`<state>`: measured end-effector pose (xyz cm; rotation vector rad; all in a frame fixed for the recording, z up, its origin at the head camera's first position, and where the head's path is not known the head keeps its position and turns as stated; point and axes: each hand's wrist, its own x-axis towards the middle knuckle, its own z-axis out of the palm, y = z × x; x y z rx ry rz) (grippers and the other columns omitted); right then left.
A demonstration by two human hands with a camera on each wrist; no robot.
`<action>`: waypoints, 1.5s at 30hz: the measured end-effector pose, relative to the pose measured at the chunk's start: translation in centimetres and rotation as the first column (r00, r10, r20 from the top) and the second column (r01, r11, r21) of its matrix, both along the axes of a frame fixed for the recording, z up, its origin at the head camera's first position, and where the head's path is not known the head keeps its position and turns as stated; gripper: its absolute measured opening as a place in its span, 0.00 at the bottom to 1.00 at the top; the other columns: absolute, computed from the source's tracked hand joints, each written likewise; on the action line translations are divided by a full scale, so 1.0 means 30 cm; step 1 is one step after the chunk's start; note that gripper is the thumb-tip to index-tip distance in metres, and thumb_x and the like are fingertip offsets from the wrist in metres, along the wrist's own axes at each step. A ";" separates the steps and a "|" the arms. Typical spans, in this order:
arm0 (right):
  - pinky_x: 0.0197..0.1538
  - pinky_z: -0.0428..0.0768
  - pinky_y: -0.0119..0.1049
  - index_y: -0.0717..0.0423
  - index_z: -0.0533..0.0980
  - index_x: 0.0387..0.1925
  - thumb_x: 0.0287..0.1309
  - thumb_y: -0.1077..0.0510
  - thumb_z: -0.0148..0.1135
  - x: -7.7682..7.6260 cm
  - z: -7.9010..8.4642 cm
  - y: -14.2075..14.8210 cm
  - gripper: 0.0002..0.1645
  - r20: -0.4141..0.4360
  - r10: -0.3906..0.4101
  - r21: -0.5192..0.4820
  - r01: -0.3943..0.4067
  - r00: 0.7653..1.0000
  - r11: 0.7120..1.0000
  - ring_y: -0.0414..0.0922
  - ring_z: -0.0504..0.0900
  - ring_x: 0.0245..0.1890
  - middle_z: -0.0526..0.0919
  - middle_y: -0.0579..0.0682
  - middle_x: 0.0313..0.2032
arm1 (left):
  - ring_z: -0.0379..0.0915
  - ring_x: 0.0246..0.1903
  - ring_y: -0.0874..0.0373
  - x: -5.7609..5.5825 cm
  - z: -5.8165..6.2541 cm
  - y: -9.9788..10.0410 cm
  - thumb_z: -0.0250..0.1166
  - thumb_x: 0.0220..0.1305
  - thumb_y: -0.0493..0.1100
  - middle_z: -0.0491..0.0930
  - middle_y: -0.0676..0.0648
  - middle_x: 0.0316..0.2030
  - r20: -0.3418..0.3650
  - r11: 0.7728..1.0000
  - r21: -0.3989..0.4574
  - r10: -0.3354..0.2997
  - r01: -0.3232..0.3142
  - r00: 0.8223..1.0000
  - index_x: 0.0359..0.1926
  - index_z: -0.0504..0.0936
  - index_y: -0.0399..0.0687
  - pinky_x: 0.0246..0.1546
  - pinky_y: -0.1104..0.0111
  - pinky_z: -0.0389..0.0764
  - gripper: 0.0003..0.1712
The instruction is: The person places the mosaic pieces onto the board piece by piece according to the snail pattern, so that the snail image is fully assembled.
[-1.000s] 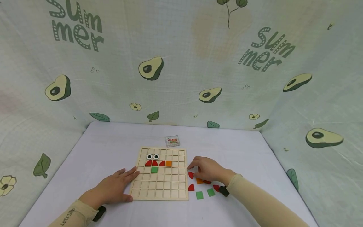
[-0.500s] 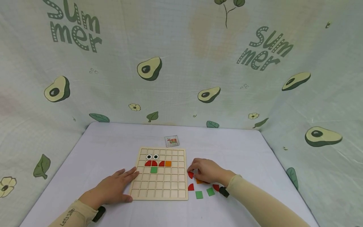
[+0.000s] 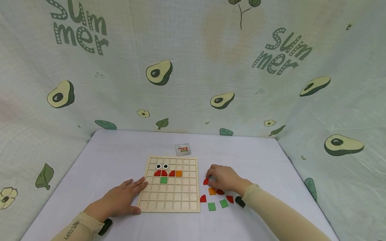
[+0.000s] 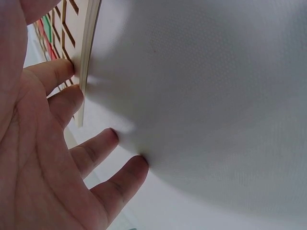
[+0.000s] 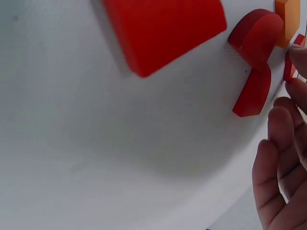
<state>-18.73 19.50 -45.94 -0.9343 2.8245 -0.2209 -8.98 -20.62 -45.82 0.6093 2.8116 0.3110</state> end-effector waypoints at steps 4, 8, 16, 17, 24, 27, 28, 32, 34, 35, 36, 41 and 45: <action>0.33 0.76 0.31 0.42 0.83 0.36 0.55 0.43 0.74 -0.003 -0.007 0.012 0.12 -0.012 -0.053 0.016 0.053 0.999 0.998 0.35 0.72 0.28 0.76 0.36 0.35 | 0.60 0.65 0.28 0.001 0.003 0.001 0.76 0.48 0.63 0.61 0.44 0.73 0.005 1.000 0.002 0.000 0.000 1.000 0.72 0.68 0.46 0.57 0.39 0.70 0.54; 0.30 0.74 0.30 0.41 0.81 0.32 0.54 0.40 0.73 -0.002 -0.008 0.017 0.13 -0.009 -0.071 0.016 0.071 0.997 0.997 0.35 0.71 0.26 0.73 0.35 0.32 | 0.60 0.64 0.28 0.000 0.002 0.001 0.76 0.48 0.63 0.61 0.44 0.73 0.003 1.000 0.004 -0.001 0.001 1.000 0.72 0.68 0.46 0.57 0.40 0.70 0.54; 0.36 0.76 0.33 0.44 0.83 0.44 0.55 0.50 0.73 -0.009 -0.001 0.009 0.14 0.034 -0.052 -0.052 0.053 0.998 0.997 0.35 0.73 0.30 0.77 0.34 0.32 | 0.61 0.64 0.28 -0.005 -0.007 -0.001 0.77 0.47 0.64 0.62 0.45 0.73 0.005 1.000 -0.004 0.006 -0.006 1.000 0.72 0.68 0.47 0.57 0.40 0.70 0.54; 0.36 0.76 0.32 0.44 0.83 0.45 0.56 0.50 0.73 -0.008 -0.003 0.006 0.15 0.038 -0.049 -0.052 0.050 0.998 0.997 0.35 0.73 0.30 0.77 0.33 0.31 | 0.60 0.65 0.28 -0.005 -0.007 -0.001 0.77 0.47 0.64 0.61 0.45 0.73 0.007 1.000 -0.003 0.008 -0.007 1.000 0.72 0.68 0.47 0.57 0.39 0.70 0.54; 0.34 0.76 0.31 0.44 0.83 0.46 0.57 0.50 0.72 0.001 -0.011 -0.010 0.15 0.002 -0.048 -0.032 0.048 0.999 0.998 0.35 0.72 0.29 0.76 0.34 0.31 | 0.61 0.65 0.28 -0.005 -0.005 -0.001 0.76 0.48 0.64 0.61 0.45 0.73 -0.003 1.000 -0.004 -0.001 0.000 1.000 0.72 0.68 0.47 0.56 0.39 0.71 0.54; 0.35 0.77 0.31 0.44 0.82 0.48 0.57 0.50 0.72 0.003 -0.009 -0.015 0.17 -0.006 -0.039 -0.045 0.039 0.999 0.998 0.35 0.72 0.30 0.76 0.36 0.36 | 0.60 0.65 0.28 -0.005 -0.004 -0.001 0.76 0.48 0.64 0.61 0.45 0.73 0.000 1.000 -0.004 0.003 -0.003 1.000 0.72 0.68 0.47 0.56 0.39 0.71 0.54; 0.35 0.77 0.31 0.43 0.82 0.49 0.57 0.49 0.72 0.003 -0.008 -0.017 0.18 0.000 -0.034 -0.049 0.033 0.999 0.998 0.35 0.72 0.30 0.76 0.36 0.38 | 0.60 0.65 0.28 -0.005 -0.004 -0.001 0.76 0.48 0.64 0.61 0.46 0.73 0.001 1.000 -0.005 0.004 -0.004 1.000 0.72 0.68 0.47 0.56 0.39 0.71 0.54; 0.34 0.76 0.30 0.42 0.83 0.51 0.58 0.49 0.72 0.003 -0.009 -0.026 0.18 0.051 -0.013 -0.058 0.015 0.999 0.998 0.35 0.72 0.30 0.76 0.36 0.38 | 0.60 0.65 0.28 -0.006 -0.008 -0.004 0.76 0.48 0.65 0.61 0.46 0.73 -0.001 1.000 -0.001 0.002 -0.002 1.000 0.72 0.68 0.48 0.56 0.39 0.70 0.54; 0.33 0.75 0.30 0.41 0.84 0.50 0.59 0.49 0.71 0.001 -0.013 -0.027 0.17 0.060 -0.009 -0.047 0.012 0.998 0.999 0.35 0.72 0.29 0.76 0.36 0.37 | 0.60 0.65 0.28 -0.007 -0.011 -0.005 0.76 0.48 0.65 0.61 0.46 0.73 -0.003 1.000 0.002 -0.002 0.002 1.000 0.72 0.68 0.48 0.57 0.39 0.70 0.54; 0.33 0.76 0.30 0.41 0.84 0.49 0.58 0.49 0.71 0.000 -0.015 -0.027 0.16 0.055 -0.010 -0.041 0.012 0.998 0.999 0.35 0.72 0.29 0.76 0.36 0.37 | 0.60 0.65 0.28 -0.007 -0.012 -0.005 0.76 0.48 0.65 0.61 0.46 0.73 -0.004 1.000 0.003 -0.004 0.004 1.000 0.72 0.68 0.48 0.57 0.40 0.70 0.54; 0.34 0.76 0.30 0.41 0.84 0.49 0.58 0.49 0.71 -0.002 -0.017 -0.025 0.16 0.048 -0.014 -0.035 0.015 0.999 0.999 0.35 0.72 0.29 0.76 0.36 0.37 | 0.60 0.65 0.28 -0.007 -0.013 -0.005 0.76 0.48 0.65 0.61 0.45 0.73 -0.005 1.000 0.003 -0.004 0.004 1.000 0.72 0.68 0.48 0.57 0.40 0.70 0.54; 0.34 0.76 0.30 0.43 0.83 0.49 0.57 0.49 0.72 -0.007 -0.029 -0.009 0.17 0.023 -0.032 -0.038 0.033 0.999 0.999 0.35 0.72 0.30 0.76 0.37 0.38 | 0.60 0.65 0.28 -0.009 -0.013 -0.005 0.76 0.47 0.65 0.61 0.46 0.73 -0.001 1.000 -0.002 0.001 -0.001 1.000 0.72 0.68 0.48 0.57 0.40 0.70 0.54; 0.35 0.76 0.30 0.43 0.84 0.50 0.58 0.52 0.71 -0.006 -0.024 -0.001 0.17 0.056 -0.015 -0.078 0.020 0.998 0.997 0.35 0.72 0.30 0.76 0.39 0.42 | 0.60 0.65 0.29 -0.006 -0.012 -0.008 0.75 0.47 0.65 0.61 0.46 0.73 -0.001 1.000 -0.002 0.001 -0.001 1.000 0.72 0.68 0.48 0.57 0.39 0.70 0.54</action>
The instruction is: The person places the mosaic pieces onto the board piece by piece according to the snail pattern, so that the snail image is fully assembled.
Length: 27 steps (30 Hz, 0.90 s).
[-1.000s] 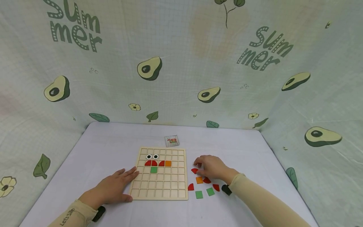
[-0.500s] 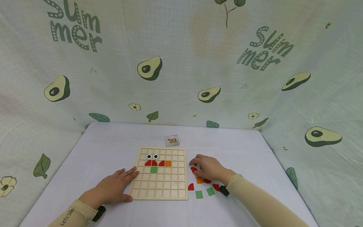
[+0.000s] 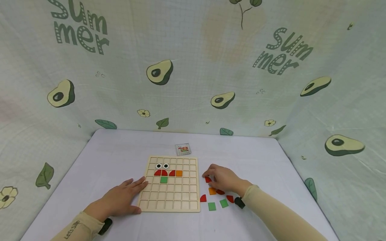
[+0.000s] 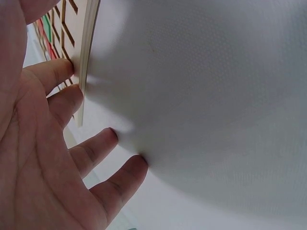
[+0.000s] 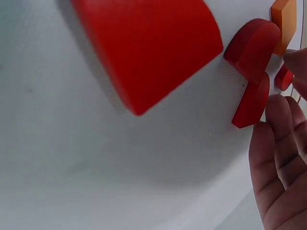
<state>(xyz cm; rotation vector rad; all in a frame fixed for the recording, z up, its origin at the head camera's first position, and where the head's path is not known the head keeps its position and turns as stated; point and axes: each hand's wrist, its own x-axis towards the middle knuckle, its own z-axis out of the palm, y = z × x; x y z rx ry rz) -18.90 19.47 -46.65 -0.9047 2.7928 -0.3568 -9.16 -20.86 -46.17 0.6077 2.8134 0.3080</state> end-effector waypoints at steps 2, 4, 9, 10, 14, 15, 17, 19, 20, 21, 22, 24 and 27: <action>0.35 0.76 0.30 0.44 0.84 0.49 0.58 0.54 0.71 0.001 0.006 0.003 0.16 0.020 0.005 -0.013 -0.005 1.000 1.000 0.35 0.72 0.30 0.77 0.40 0.43 | 0.60 0.65 0.29 0.000 0.001 0.000 0.76 0.48 0.65 0.61 0.46 0.73 -0.003 1.000 0.002 -0.003 0.003 1.000 0.72 0.68 0.48 0.56 0.39 0.71 0.54; 0.34 0.76 0.30 0.44 0.85 0.48 0.57 0.55 0.72 -0.001 0.007 0.006 0.16 0.032 0.006 -0.014 -0.006 0.999 1.000 0.35 0.72 0.29 0.76 0.40 0.42 | 0.60 0.65 0.29 0.001 0.002 0.000 0.76 0.48 0.65 0.61 0.46 0.73 -0.005 1.000 0.002 -0.004 0.004 1.000 0.72 0.68 0.48 0.56 0.39 0.71 0.54; 0.34 0.76 0.29 0.43 0.84 0.48 0.57 0.54 0.72 -0.010 0.005 0.011 0.15 0.055 0.000 -0.008 0.001 0.998 1.000 0.35 0.72 0.29 0.76 0.37 0.39 | 0.60 0.65 0.29 0.000 -0.001 0.001 0.76 0.47 0.65 0.61 0.46 0.73 -0.003 1.000 0.002 -0.003 0.003 1.000 0.72 0.68 0.48 0.57 0.40 0.70 0.55; 0.34 0.76 0.29 0.43 0.84 0.48 0.57 0.54 0.72 -0.012 0.004 0.011 0.15 0.058 -0.002 -0.007 0.002 0.998 1.000 0.35 0.72 0.29 0.77 0.37 0.38 | 0.60 0.65 0.29 0.000 -0.002 0.001 0.76 0.47 0.65 0.61 0.46 0.73 -0.003 1.000 0.003 -0.003 0.003 1.000 0.72 0.68 0.48 0.57 0.39 0.70 0.55; 0.34 0.77 0.30 0.43 0.84 0.48 0.58 0.54 0.71 -0.013 0.000 0.011 0.15 0.055 -0.008 -0.008 0.009 0.998 1.000 0.35 0.72 0.29 0.77 0.37 0.38 | 0.60 0.65 0.28 0.000 -0.003 0.000 0.75 0.47 0.65 0.61 0.45 0.73 -0.010 1.000 0.000 -0.006 0.006 1.000 0.72 0.68 0.47 0.57 0.40 0.70 0.55; 0.34 0.77 0.30 0.43 0.84 0.48 0.58 0.54 0.71 -0.012 -0.002 0.011 0.15 0.051 -0.008 -0.007 0.008 0.999 1.000 0.35 0.72 0.29 0.77 0.37 0.38 | 0.60 0.65 0.28 0.000 -0.003 0.000 0.75 0.47 0.65 0.61 0.45 0.73 -0.012 1.000 -0.001 -0.007 0.007 1.000 0.72 0.68 0.47 0.57 0.40 0.70 0.55; 0.34 0.77 0.30 0.43 0.84 0.48 0.58 0.54 0.71 -0.009 -0.003 0.011 0.15 0.040 -0.010 -0.006 0.010 0.999 1.000 0.35 0.72 0.29 0.77 0.37 0.37 | 0.60 0.65 0.28 0.001 -0.002 0.001 0.75 0.47 0.65 0.61 0.45 0.73 -0.014 1.000 -0.001 -0.009 0.009 1.000 0.72 0.68 0.47 0.57 0.40 0.70 0.54; 0.34 0.76 0.30 0.44 0.84 0.48 0.58 0.54 0.71 -0.005 -0.002 0.011 0.15 0.033 -0.012 -0.009 0.012 0.999 1.000 0.35 0.72 0.29 0.77 0.37 0.37 | 0.60 0.64 0.28 0.002 -0.001 0.002 0.76 0.47 0.65 0.61 0.45 0.73 -0.013 1.000 0.002 -0.009 0.009 1.000 0.72 0.68 0.47 0.57 0.40 0.70 0.54; 0.34 0.76 0.30 0.44 0.84 0.48 0.58 0.54 0.70 -0.004 -0.001 0.011 0.15 0.029 -0.013 -0.009 0.013 1.000 1.000 0.35 0.72 0.28 0.77 0.37 0.36 | 0.60 0.64 0.28 0.002 0.000 0.003 0.76 0.47 0.65 0.61 0.45 0.73 -0.013 1.000 0.003 -0.009 0.009 1.000 0.72 0.68 0.47 0.57 0.40 0.70 0.54; 0.34 0.76 0.30 0.44 0.84 0.48 0.58 0.54 0.70 -0.003 -0.001 0.011 0.15 0.025 -0.014 -0.010 0.014 1.000 1.000 0.35 0.72 0.28 0.77 0.37 0.36 | 0.60 0.64 0.28 0.002 0.001 0.003 0.76 0.47 0.65 0.61 0.44 0.73 -0.013 1.000 0.003 -0.009 0.009 1.000 0.72 0.68 0.47 0.57 0.40 0.70 0.54; 0.33 0.76 0.30 0.44 0.84 0.48 0.58 0.54 0.70 -0.002 0.000 0.011 0.15 0.022 -0.015 -0.013 0.015 1.000 1.000 0.35 0.72 0.28 0.77 0.37 0.36 | 0.61 0.64 0.28 0.002 0.001 0.004 0.76 0.47 0.65 0.61 0.44 0.73 -0.014 1.000 0.002 -0.010 0.010 1.000 0.72 0.68 0.46 0.57 0.40 0.70 0.55; 0.33 0.76 0.30 0.44 0.84 0.48 0.58 0.54 0.70 -0.001 -0.002 0.013 0.15 0.011 -0.011 -0.015 0.011 1.000 1.000 0.35 0.72 0.28 0.76 0.37 0.36 | 0.60 0.64 0.28 0.002 0.002 0.004 0.76 0.47 0.65 0.61 0.44 0.73 -0.012 1.000 0.005 -0.007 0.007 1.000 0.72 0.68 0.46 0.57 0.40 0.70 0.55; 0.33 0.75 0.30 0.44 0.84 0.48 0.58 0.54 0.70 0.001 -0.005 0.017 0.15 -0.006 -0.003 -0.022 0.003 1.000 1.000 0.34 0.71 0.27 0.76 0.37 0.36 | 0.60 0.65 0.28 0.001 0.000 0.004 0.76 0.47 0.64 0.62 0.44 0.73 -0.010 1.000 0.008 -0.005 0.005 1.000 0.72 0.68 0.46 0.57 0.40 0.70 0.55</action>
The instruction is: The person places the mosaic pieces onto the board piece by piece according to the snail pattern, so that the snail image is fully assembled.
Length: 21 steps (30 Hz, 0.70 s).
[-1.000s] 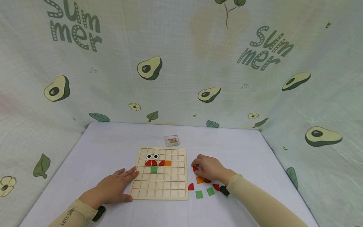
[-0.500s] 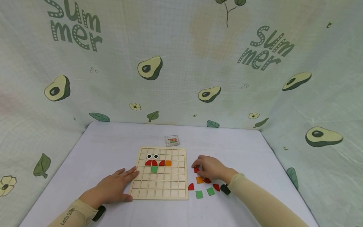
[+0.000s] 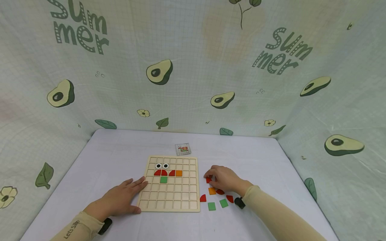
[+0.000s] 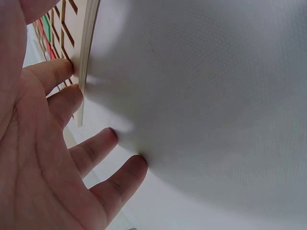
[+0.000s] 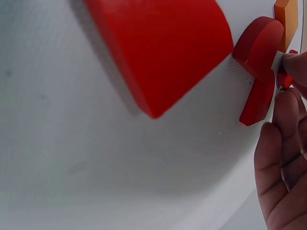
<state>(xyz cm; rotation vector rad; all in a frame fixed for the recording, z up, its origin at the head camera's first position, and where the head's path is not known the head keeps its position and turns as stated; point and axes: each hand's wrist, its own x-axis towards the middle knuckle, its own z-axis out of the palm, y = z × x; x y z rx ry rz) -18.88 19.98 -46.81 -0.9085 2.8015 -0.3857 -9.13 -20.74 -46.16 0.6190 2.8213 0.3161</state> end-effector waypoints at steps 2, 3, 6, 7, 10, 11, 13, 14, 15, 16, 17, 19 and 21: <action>0.34 0.75 0.30 0.44 0.84 0.48 0.58 0.55 0.69 0.001 -0.002 0.002 0.15 -0.005 0.004 -0.007 -0.004 1.000 1.000 0.34 0.71 0.27 0.76 0.37 0.36 | 0.60 0.65 0.28 0.000 -0.001 0.000 0.77 0.47 0.64 0.62 0.44 0.73 0.003 1.000 0.004 0.003 -0.003 1.000 0.72 0.68 0.46 0.57 0.39 0.70 0.55; 0.34 0.75 0.30 0.44 0.84 0.48 0.58 0.54 0.69 0.001 -0.002 0.003 0.15 -0.003 0.003 -0.011 -0.003 1.000 1.000 0.34 0.71 0.28 0.76 0.37 0.36 | 0.60 0.65 0.28 -0.001 -0.001 -0.001 0.77 0.47 0.64 0.62 0.44 0.73 0.004 1.000 0.005 0.003 -0.003 1.000 0.72 0.68 0.46 0.57 0.39 0.70 0.55; 0.33 0.75 0.30 0.44 0.84 0.50 0.57 0.54 0.70 0.003 -0.001 0.008 0.17 0.013 -0.007 -0.022 0.007 1.000 1.000 0.35 0.72 0.28 0.76 0.38 0.36 | 0.60 0.65 0.28 0.000 -0.002 -0.001 0.77 0.47 0.64 0.62 0.45 0.73 0.007 1.000 0.006 0.007 -0.007 1.000 0.72 0.68 0.46 0.56 0.38 0.70 0.55; 0.33 0.75 0.30 0.45 0.84 0.50 0.57 0.54 0.70 0.003 0.000 0.009 0.17 0.019 -0.011 -0.023 0.012 1.000 1.000 0.35 0.72 0.28 0.76 0.38 0.36 | 0.60 0.65 0.28 -0.001 -0.001 -0.001 0.77 0.46 0.64 0.61 0.45 0.73 0.008 1.000 0.006 0.008 -0.008 1.000 0.72 0.68 0.47 0.56 0.38 0.70 0.55; 0.34 0.76 0.30 0.44 0.84 0.50 0.57 0.53 0.71 0.006 0.000 0.013 0.18 0.023 -0.020 -0.023 0.020 1.000 1.000 0.35 0.72 0.28 0.76 0.38 0.36 | 0.60 0.65 0.28 -0.001 0.000 -0.001 0.77 0.47 0.64 0.61 0.45 0.73 0.013 1.000 0.004 0.011 -0.011 1.000 0.72 0.68 0.47 0.56 0.38 0.70 0.55; 0.34 0.76 0.30 0.44 0.84 0.50 0.58 0.53 0.71 0.007 0.000 0.013 0.17 0.023 -0.019 -0.027 0.020 1.000 0.999 0.35 0.72 0.28 0.76 0.38 0.36 | 0.60 0.65 0.28 -0.001 0.001 -0.001 0.76 0.47 0.64 0.61 0.45 0.73 0.015 1.000 0.003 0.012 -0.012 1.000 0.72 0.68 0.47 0.56 0.39 0.70 0.55; 0.36 0.76 0.31 0.45 0.84 0.50 0.58 0.53 0.71 0.008 -0.002 0.014 0.17 0.020 -0.015 -0.036 0.015 1.000 0.999 0.36 0.72 0.30 0.77 0.38 0.37 | 0.59 0.65 0.28 0.000 0.004 0.000 0.76 0.47 0.64 0.61 0.45 0.73 0.017 1.000 0.002 0.012 -0.012 1.000 0.72 0.68 0.47 0.57 0.39 0.70 0.55; 0.37 0.77 0.31 0.45 0.84 0.49 0.58 0.53 0.70 0.008 -0.004 0.014 0.16 0.019 -0.014 -0.044 0.015 1.000 0.999 0.36 0.72 0.32 0.77 0.38 0.37 | 0.59 0.65 0.28 0.001 0.005 0.000 0.76 0.47 0.64 0.61 0.45 0.73 0.018 1.000 0.003 0.012 -0.012 1.000 0.72 0.68 0.46 0.57 0.39 0.70 0.55; 0.38 0.77 0.32 0.45 0.84 0.49 0.58 0.54 0.70 0.009 -0.005 0.014 0.16 0.023 -0.015 -0.053 0.016 1.000 0.998 0.37 0.73 0.33 0.77 0.38 0.37 | 0.59 0.65 0.28 0.002 0.007 0.001 0.76 0.47 0.64 0.61 0.45 0.73 0.018 1.000 0.004 0.011 -0.011 1.000 0.72 0.68 0.46 0.57 0.39 0.70 0.55; 0.39 0.77 0.33 0.45 0.84 0.49 0.59 0.54 0.70 0.010 -0.008 0.014 0.16 0.026 -0.017 -0.061 0.018 1.000 0.998 0.37 0.73 0.34 0.77 0.37 0.37 | 0.59 0.65 0.28 0.002 0.009 0.001 0.76 0.47 0.64 0.61 0.45 0.73 0.019 1.000 0.007 0.011 -0.011 1.000 0.72 0.68 0.46 0.57 0.39 0.70 0.55; 0.40 0.78 0.34 0.45 0.84 0.49 0.58 0.54 0.70 0.010 -0.010 0.015 0.15 0.029 -0.020 -0.069 0.022 0.999 0.997 0.37 0.73 0.35 0.77 0.37 0.38 | 0.59 0.65 0.28 0.003 0.011 0.002 0.77 0.47 0.63 0.61 0.44 0.73 0.019 1.000 0.010 0.009 -0.009 1.000 0.72 0.68 0.46 0.57 0.39 0.70 0.54; 0.42 0.78 0.34 0.44 0.84 0.49 0.58 0.54 0.70 0.012 -0.014 0.016 0.15 0.033 -0.030 -0.075 0.032 0.999 0.997 0.38 0.73 0.36 0.77 0.36 0.38 | 0.59 0.65 0.27 0.005 0.014 0.004 0.77 0.47 0.63 0.62 0.44 0.73 0.020 1.000 0.017 0.007 -0.008 1.000 0.72 0.68 0.45 0.57 0.39 0.70 0.54; 0.42 0.78 0.34 0.44 0.84 0.48 0.58 0.55 0.70 0.013 -0.019 0.018 0.15 0.032 -0.035 -0.081 0.037 0.999 0.996 0.37 0.73 0.36 0.77 0.36 0.38 | 0.59 0.65 0.27 0.007 0.016 0.005 0.77 0.47 0.62 0.62 0.44 0.73 0.023 1.000 0.021 0.009 -0.009 1.000 0.72 0.68 0.45 0.57 0.38 0.70 0.54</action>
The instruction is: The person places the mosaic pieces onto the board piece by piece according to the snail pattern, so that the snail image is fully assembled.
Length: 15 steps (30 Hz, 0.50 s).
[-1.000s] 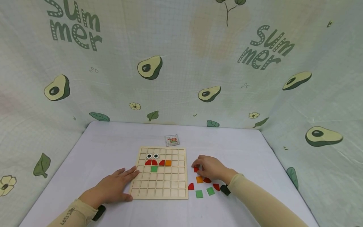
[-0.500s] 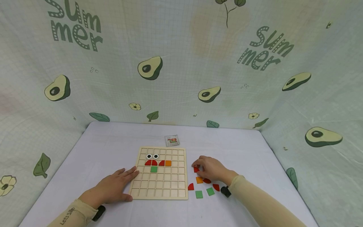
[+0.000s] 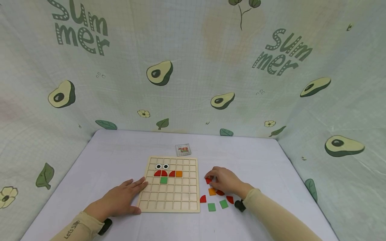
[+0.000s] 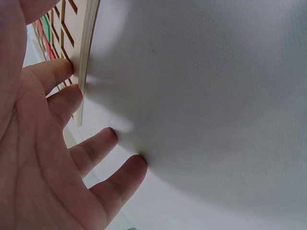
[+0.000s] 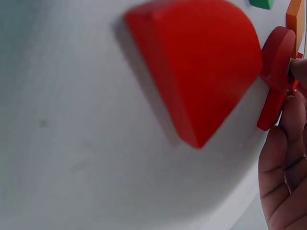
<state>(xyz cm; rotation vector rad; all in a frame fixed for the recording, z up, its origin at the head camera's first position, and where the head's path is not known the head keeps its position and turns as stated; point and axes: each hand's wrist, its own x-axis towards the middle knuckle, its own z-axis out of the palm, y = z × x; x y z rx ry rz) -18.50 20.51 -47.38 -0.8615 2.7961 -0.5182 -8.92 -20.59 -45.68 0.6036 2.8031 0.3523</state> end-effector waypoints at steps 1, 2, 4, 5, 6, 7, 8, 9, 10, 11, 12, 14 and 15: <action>0.41 0.78 0.34 0.44 0.84 0.48 0.58 0.55 0.70 0.000 -0.003 0.001 0.15 -0.005 -0.001 -0.001 0.001 1.000 1.000 0.37 0.73 0.35 0.76 0.35 0.38 | 0.59 0.65 0.27 0.000 0.000 0.000 0.77 0.47 0.62 0.62 0.44 0.73 0.001 1.000 0.000 0.000 0.000 1.000 0.72 0.68 0.45 0.57 0.39 0.69 0.54; 0.41 0.78 0.34 0.44 0.84 0.48 0.58 0.55 0.70 0.001 -0.005 0.002 0.15 -0.010 -0.001 -0.003 0.001 1.000 1.000 0.37 0.72 0.35 0.76 0.35 0.38 | 0.59 0.65 0.27 0.001 0.000 0.001 0.77 0.47 0.62 0.62 0.43 0.73 0.001 1.000 0.000 0.000 0.000 1.000 0.72 0.68 0.45 0.57 0.39 0.69 0.54; 0.40 0.77 0.33 0.44 0.84 0.48 0.58 0.55 0.70 0.002 -0.008 0.003 0.15 -0.020 0.000 -0.007 0.000 1.000 1.000 0.36 0.72 0.35 0.76 0.35 0.38 | 0.59 0.65 0.27 0.001 -0.002 0.000 0.77 0.47 0.62 0.62 0.43 0.73 0.002 1.000 -0.002 0.002 -0.002 1.000 0.72 0.68 0.44 0.58 0.39 0.69 0.54; 0.39 0.77 0.33 0.44 0.84 0.48 0.58 0.55 0.70 0.003 -0.009 0.004 0.15 -0.025 0.002 -0.010 -0.002 1.000 1.000 0.36 0.72 0.34 0.76 0.35 0.38 | 0.59 0.65 0.27 0.000 -0.003 0.000 0.77 0.47 0.62 0.62 0.44 0.73 0.001 1.000 -0.003 0.002 -0.002 1.000 0.72 0.68 0.44 0.58 0.39 0.69 0.54; 0.39 0.77 0.32 0.44 0.84 0.48 0.58 0.55 0.69 0.003 -0.009 0.005 0.15 -0.030 0.003 -0.012 -0.004 1.000 1.000 0.36 0.72 0.33 0.76 0.35 0.38 | 0.59 0.65 0.27 0.000 -0.005 -0.001 0.77 0.47 0.62 0.62 0.44 0.73 0.000 1.000 -0.004 0.001 -0.001 1.000 0.72 0.68 0.44 0.58 0.39 0.69 0.54; 0.38 0.77 0.32 0.44 0.84 0.48 0.58 0.55 0.69 0.004 -0.009 0.005 0.14 -0.036 0.006 -0.014 -0.006 0.999 1.000 0.36 0.72 0.33 0.76 0.35 0.38 | 0.59 0.65 0.27 -0.001 -0.007 -0.001 0.77 0.47 0.62 0.62 0.44 0.73 -0.002 1.000 -0.004 -0.001 0.001 1.000 0.72 0.68 0.44 0.58 0.39 0.69 0.54; 0.38 0.76 0.31 0.43 0.84 0.48 0.58 0.55 0.69 0.004 -0.009 0.005 0.14 -0.041 0.008 -0.014 -0.009 0.999 1.000 0.35 0.72 0.32 0.76 0.36 0.39 | 0.59 0.65 0.27 -0.001 -0.009 -0.002 0.77 0.47 0.63 0.61 0.44 0.73 -0.004 1.000 -0.003 -0.002 0.002 1.000 0.72 0.68 0.44 0.58 0.39 0.68 0.54; 0.38 0.77 0.31 0.44 0.84 0.48 0.58 0.55 0.69 0.005 -0.009 0.005 0.14 -0.047 0.011 -0.016 -0.011 0.999 1.000 0.35 0.72 0.32 0.76 0.36 0.39 | 0.59 0.65 0.27 -0.002 -0.010 -0.003 0.77 0.47 0.63 0.61 0.44 0.73 -0.005 1.000 -0.003 -0.003 0.003 1.000 0.72 0.68 0.44 0.59 0.39 0.68 0.54; 0.38 0.77 0.31 0.44 0.84 0.48 0.58 0.55 0.69 0.005 -0.008 0.005 0.14 -0.055 0.013 -0.015 -0.014 0.998 1.000 0.35 0.72 0.32 0.77 0.36 0.40 | 0.59 0.65 0.27 -0.002 -0.011 -0.004 0.77 0.47 0.63 0.61 0.44 0.73 -0.006 1.000 -0.002 -0.004 0.004 1.000 0.72 0.68 0.44 0.59 0.39 0.68 0.54; 0.39 0.78 0.32 0.44 0.84 0.48 0.59 0.54 0.69 0.005 -0.009 0.005 0.15 -0.063 0.016 -0.011 -0.017 0.998 1.000 0.35 0.73 0.33 0.77 0.36 0.40 | 0.59 0.65 0.27 -0.002 -0.012 -0.004 0.77 0.47 0.63 0.61 0.44 0.73 -0.007 1.000 -0.001 -0.005 0.005 1.000 0.72 0.68 0.44 0.59 0.39 0.68 0.54; 0.40 0.78 0.33 0.44 0.84 0.48 0.59 0.54 0.69 0.006 -0.009 0.005 0.15 -0.071 0.018 -0.007 -0.018 0.997 1.000 0.36 0.73 0.34 0.77 0.36 0.41 | 0.59 0.65 0.27 -0.003 -0.012 -0.005 0.77 0.47 0.63 0.61 0.44 0.73 -0.006 1.000 0.000 -0.005 0.005 1.000 0.72 0.68 0.44 0.59 0.39 0.68 0.54; 0.42 0.79 0.34 0.44 0.84 0.48 0.59 0.54 0.69 0.005 -0.009 0.005 0.15 -0.089 0.022 0.004 -0.022 0.996 1.000 0.36 0.73 0.35 0.78 0.36 0.41 | 0.59 0.65 0.27 -0.004 -0.013 -0.005 0.77 0.47 0.63 0.61 0.44 0.73 -0.005 1.000 0.000 -0.004 0.004 1.000 0.72 0.68 0.45 0.58 0.39 0.68 0.54; 0.43 0.79 0.34 0.44 0.84 0.48 0.59 0.53 0.70 0.005 -0.008 0.004 0.15 -0.096 0.024 0.007 -0.023 0.995 1.000 0.36 0.74 0.36 0.78 0.36 0.41 | 0.59 0.65 0.27 -0.004 -0.013 -0.005 0.77 0.47 0.63 0.61 0.44 0.73 -0.005 1.000 -0.001 -0.003 0.003 1.000 0.72 0.68 0.45 0.58 0.39 0.69 0.54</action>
